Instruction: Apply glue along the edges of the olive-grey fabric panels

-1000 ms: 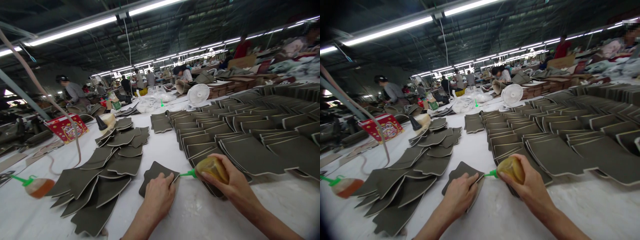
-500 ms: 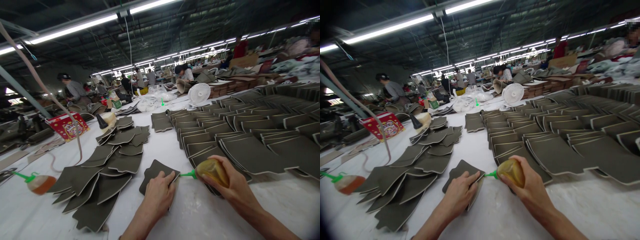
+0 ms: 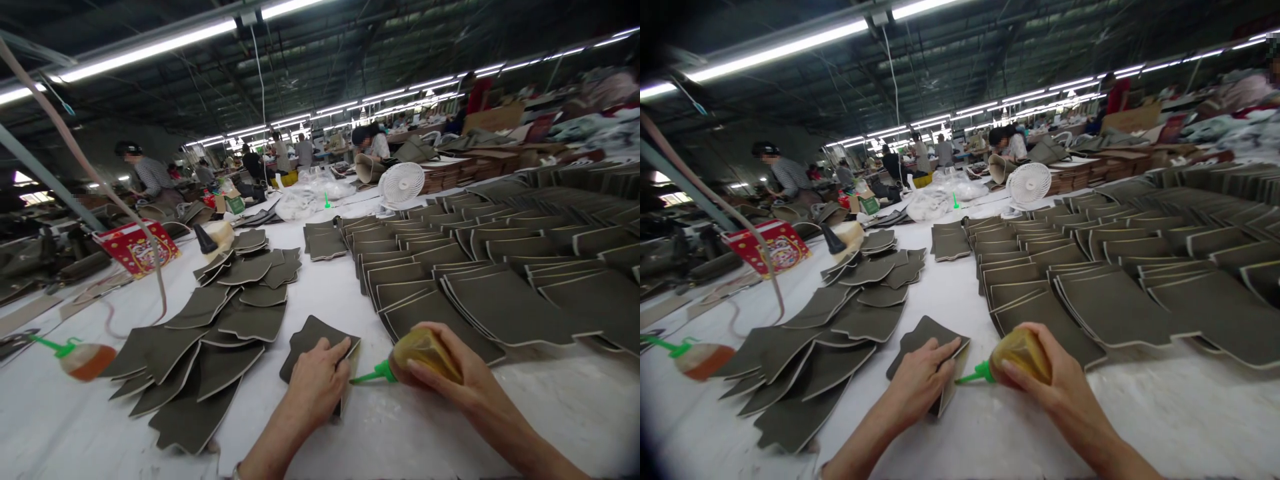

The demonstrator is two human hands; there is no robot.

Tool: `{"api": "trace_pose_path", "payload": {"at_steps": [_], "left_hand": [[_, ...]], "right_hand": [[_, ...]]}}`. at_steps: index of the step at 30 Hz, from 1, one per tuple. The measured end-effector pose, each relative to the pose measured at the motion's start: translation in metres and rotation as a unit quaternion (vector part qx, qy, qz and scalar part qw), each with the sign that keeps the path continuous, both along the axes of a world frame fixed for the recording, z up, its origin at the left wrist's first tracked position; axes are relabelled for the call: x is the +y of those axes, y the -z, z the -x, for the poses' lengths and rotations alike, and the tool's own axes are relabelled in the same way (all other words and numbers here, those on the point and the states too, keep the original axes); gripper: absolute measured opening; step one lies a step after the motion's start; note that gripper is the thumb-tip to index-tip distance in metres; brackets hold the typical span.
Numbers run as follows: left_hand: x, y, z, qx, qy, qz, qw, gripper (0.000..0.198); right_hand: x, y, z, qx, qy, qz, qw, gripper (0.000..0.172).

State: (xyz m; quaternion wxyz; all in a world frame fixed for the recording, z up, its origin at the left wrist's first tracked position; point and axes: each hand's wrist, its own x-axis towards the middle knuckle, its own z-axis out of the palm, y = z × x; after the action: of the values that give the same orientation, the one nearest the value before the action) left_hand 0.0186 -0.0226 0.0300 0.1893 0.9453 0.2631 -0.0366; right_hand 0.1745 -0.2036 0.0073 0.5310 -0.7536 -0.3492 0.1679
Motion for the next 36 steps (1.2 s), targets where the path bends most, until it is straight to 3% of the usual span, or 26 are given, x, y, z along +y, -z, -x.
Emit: {"api": "trace_pose_path", "payload": {"at_steps": [4, 10, 15, 19, 24, 29, 33, 36], "left_hand": [[0.0, -0.001, 0.001, -0.002, -0.005, 0.011, 1.0, 0.049], [-0.001, -0.001, 0.004, -0.002, -0.018, 0.021, 1.0, 0.05], [-0.004, -0.005, 0.004, -0.004, -0.027, 0.028, 0.999, 0.051], [-0.005, -0.005, 0.004, 0.001, -0.035, 0.027, 0.999, 0.05], [-0.005, -0.004, 0.004, 0.005, -0.041, 0.021, 0.999, 0.05], [-0.005, -0.004, 0.004, 0.003, -0.044, 0.024, 0.999, 0.05], [-0.005, -0.004, 0.005, -0.001, -0.042, 0.025, 0.999, 0.049], [-0.005, -0.003, 0.004, 0.0, -0.039, 0.03, 0.999, 0.05]], "right_hand": [[-0.001, 0.001, 0.003, 0.004, 0.033, -0.012, 0.999, 0.059], [-0.003, 0.006, 0.011, 0.019, -0.033, -0.002, 0.999, 0.053], [-0.004, 0.007, 0.017, 0.014, 0.016, -0.01, 1.0, 0.057], [-0.006, 0.006, 0.021, 0.04, -0.019, -0.023, 0.999, 0.051], [-0.007, 0.006, 0.024, 0.032, 0.005, -0.024, 0.999, 0.053], [-0.008, 0.008, 0.023, 0.058, -0.029, -0.018, 0.998, 0.051], [-0.008, 0.008, 0.022, 0.023, 0.0, -0.006, 1.0, 0.057], [-0.008, 0.008, 0.026, 0.042, -0.016, -0.012, 0.999, 0.053]]}}
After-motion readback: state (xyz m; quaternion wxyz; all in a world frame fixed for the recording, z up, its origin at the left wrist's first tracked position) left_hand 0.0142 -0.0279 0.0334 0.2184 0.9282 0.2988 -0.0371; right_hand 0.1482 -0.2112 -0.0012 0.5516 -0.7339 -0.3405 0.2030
